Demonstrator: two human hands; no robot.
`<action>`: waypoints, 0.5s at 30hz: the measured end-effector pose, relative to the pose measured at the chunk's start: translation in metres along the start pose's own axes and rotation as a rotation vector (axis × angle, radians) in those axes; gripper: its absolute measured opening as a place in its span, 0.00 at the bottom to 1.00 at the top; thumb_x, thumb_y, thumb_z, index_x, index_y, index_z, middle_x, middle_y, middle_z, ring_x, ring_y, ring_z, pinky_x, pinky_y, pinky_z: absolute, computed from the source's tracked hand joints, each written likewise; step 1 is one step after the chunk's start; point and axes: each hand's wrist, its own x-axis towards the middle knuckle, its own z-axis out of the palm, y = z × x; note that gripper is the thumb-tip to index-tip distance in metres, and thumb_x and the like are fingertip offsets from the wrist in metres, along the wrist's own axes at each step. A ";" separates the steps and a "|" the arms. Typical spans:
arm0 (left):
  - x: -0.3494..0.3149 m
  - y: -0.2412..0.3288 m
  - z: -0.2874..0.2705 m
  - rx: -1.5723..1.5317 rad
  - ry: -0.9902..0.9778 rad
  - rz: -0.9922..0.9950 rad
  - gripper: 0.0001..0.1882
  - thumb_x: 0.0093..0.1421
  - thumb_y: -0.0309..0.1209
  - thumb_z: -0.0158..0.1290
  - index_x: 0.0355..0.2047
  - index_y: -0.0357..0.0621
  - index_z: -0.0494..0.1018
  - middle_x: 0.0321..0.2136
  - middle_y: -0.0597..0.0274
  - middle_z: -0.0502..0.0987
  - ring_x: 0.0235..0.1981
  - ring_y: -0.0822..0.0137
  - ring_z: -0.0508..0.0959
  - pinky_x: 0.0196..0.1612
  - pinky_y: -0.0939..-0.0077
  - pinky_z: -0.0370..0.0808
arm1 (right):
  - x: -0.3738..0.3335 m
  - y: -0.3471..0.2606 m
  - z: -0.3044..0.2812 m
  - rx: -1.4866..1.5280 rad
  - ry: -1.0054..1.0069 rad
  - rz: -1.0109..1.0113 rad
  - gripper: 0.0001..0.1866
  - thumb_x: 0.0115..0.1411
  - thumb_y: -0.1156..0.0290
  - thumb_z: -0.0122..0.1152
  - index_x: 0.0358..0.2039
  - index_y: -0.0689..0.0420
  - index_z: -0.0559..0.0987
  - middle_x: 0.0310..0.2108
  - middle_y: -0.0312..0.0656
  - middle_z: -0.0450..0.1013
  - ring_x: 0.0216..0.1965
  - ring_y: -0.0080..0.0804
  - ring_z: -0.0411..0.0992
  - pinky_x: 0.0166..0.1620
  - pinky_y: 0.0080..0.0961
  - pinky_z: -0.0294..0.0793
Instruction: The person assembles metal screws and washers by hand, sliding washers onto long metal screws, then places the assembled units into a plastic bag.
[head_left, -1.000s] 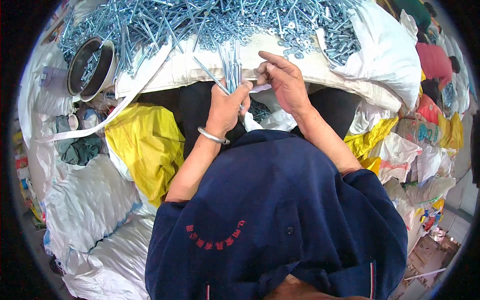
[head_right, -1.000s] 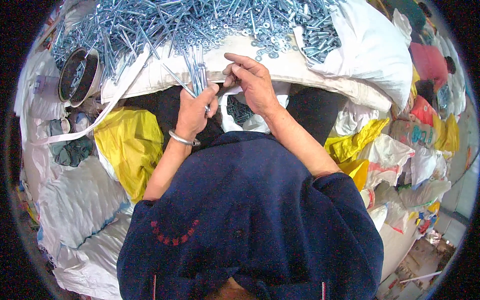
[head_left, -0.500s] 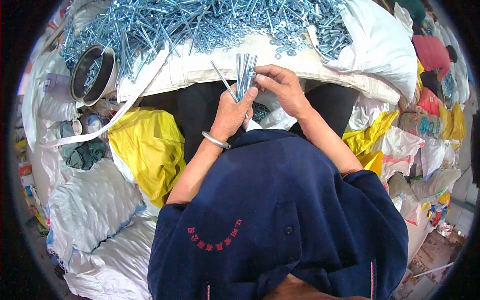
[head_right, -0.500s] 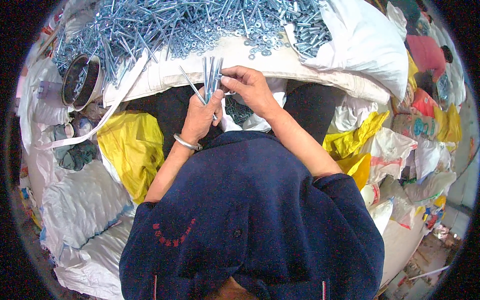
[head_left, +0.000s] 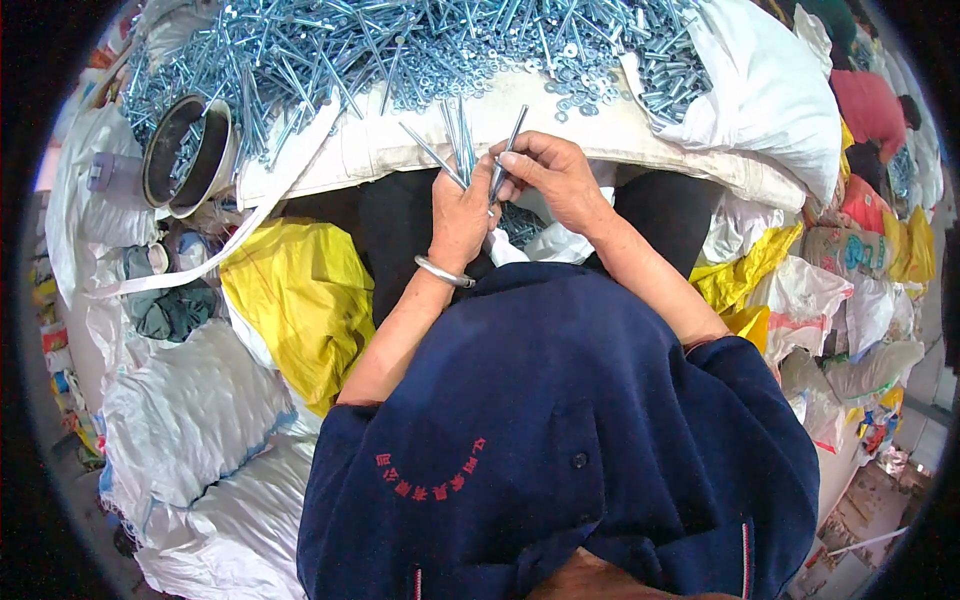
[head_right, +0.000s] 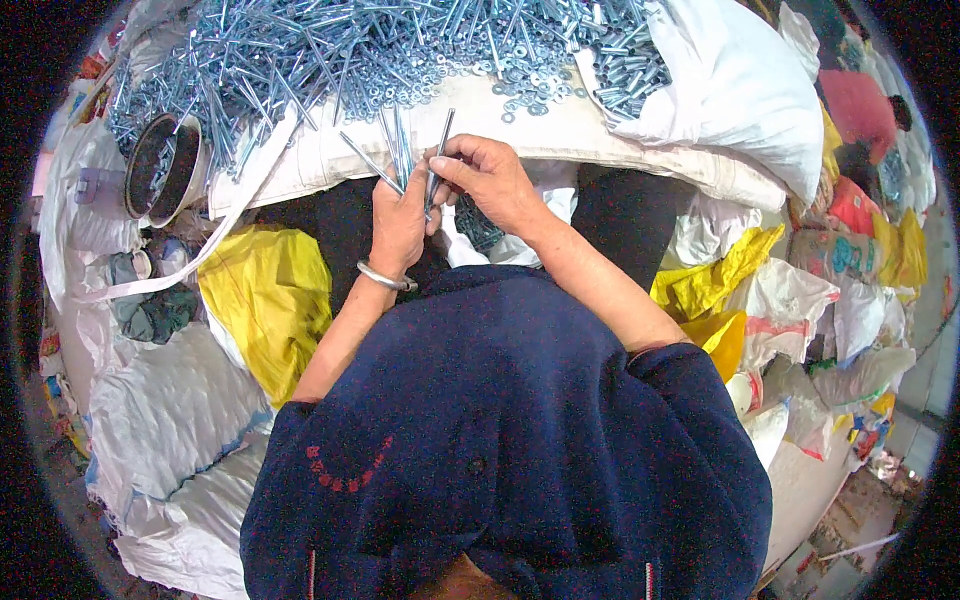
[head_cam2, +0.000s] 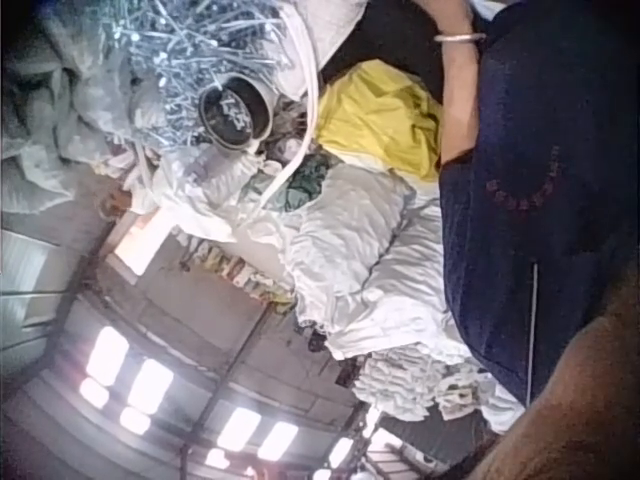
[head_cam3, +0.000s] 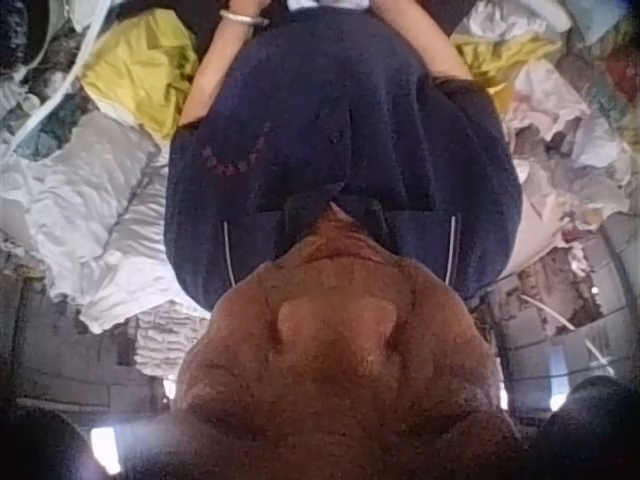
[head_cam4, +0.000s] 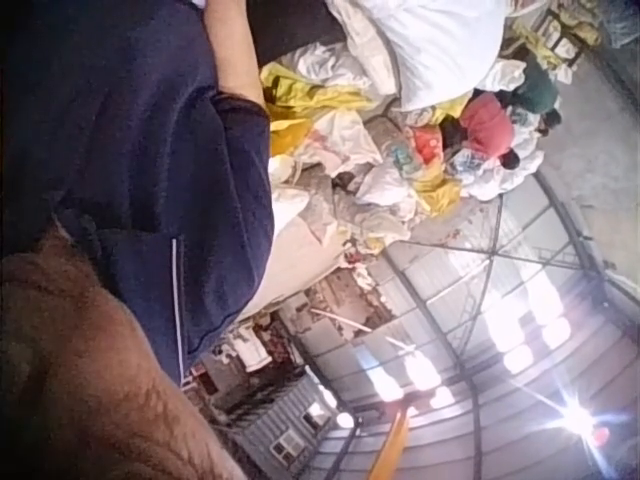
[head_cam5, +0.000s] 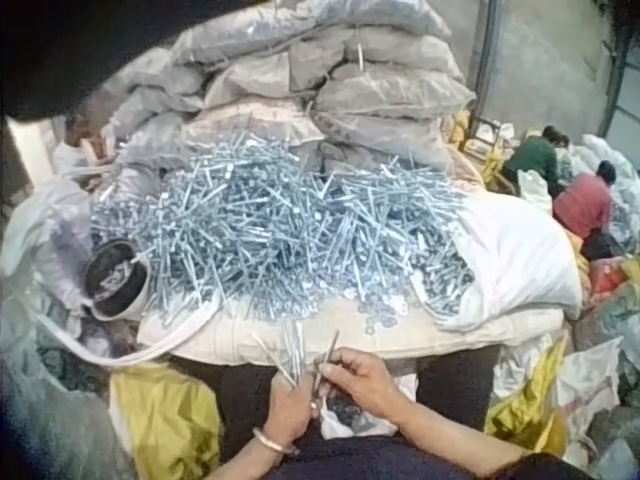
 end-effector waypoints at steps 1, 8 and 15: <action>0.004 0.001 -0.002 0.041 0.001 -0.002 0.11 0.68 0.36 0.45 0.34 0.41 0.68 0.19 0.67 0.69 0.14 0.79 0.66 0.13 0.85 0.62 | 0.002 -0.003 -0.001 0.000 -0.001 -0.002 0.10 0.66 0.68 0.55 0.38 0.63 0.76 0.26 0.37 0.75 0.28 0.20 0.73 0.34 0.17 0.73; 0.040 0.023 -0.027 0.173 0.230 0.255 0.13 0.68 0.37 0.47 0.29 0.43 0.65 0.15 0.68 0.66 0.13 0.75 0.67 0.16 0.79 0.64 | 0.045 -0.064 -0.013 -0.356 0.128 -0.402 0.12 0.64 0.67 0.57 0.33 0.64 0.77 0.24 0.39 0.76 0.25 0.21 0.74 0.30 0.20 0.74; 0.065 0.068 -0.013 0.147 0.130 0.358 0.13 0.56 0.37 0.63 0.32 0.41 0.74 0.18 0.71 0.70 0.16 0.80 0.67 0.20 0.85 0.64 | 0.077 -0.034 -0.026 -0.651 0.024 -0.396 0.07 0.63 0.73 0.56 0.34 0.64 0.76 0.27 0.39 0.74 0.28 0.22 0.74 0.32 0.20 0.73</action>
